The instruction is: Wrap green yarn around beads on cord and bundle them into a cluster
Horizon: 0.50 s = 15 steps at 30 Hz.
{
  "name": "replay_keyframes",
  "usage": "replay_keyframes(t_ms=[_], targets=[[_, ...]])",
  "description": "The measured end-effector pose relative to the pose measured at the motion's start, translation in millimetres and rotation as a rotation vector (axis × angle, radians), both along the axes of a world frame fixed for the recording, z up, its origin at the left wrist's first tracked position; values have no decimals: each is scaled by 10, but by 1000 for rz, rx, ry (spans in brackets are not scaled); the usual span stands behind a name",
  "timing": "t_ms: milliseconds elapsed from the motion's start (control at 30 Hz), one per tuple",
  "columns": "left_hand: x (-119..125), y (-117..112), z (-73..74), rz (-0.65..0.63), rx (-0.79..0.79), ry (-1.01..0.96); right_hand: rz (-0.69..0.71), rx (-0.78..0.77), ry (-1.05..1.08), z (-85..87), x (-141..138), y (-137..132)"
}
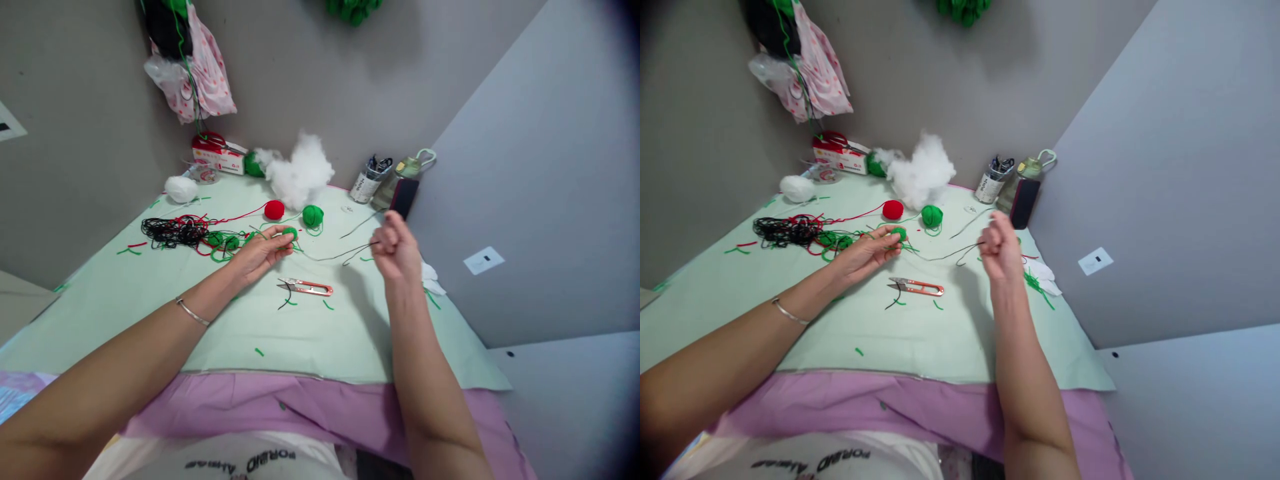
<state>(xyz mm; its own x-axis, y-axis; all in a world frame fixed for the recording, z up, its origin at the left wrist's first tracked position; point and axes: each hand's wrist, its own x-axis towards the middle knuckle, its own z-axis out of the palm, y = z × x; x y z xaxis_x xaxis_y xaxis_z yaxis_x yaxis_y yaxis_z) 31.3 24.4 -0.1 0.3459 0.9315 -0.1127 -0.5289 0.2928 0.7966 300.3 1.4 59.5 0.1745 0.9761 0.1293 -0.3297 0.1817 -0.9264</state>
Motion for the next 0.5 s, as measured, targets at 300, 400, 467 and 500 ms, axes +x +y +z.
replay_keyframes(t_ms=[300,400,467,500], targets=[[38,-81,63,-109,3,34,143,-200,82,-260,-347,41],[41,-87,69,-118,20,46,270,-161,22,-270,-570,-36],[41,-89,71,-147,44,37,243,-128,-30,-269,-616,-71],[39,-91,73,-168,58,30,217,-122,-52,-276,-625,-79]])
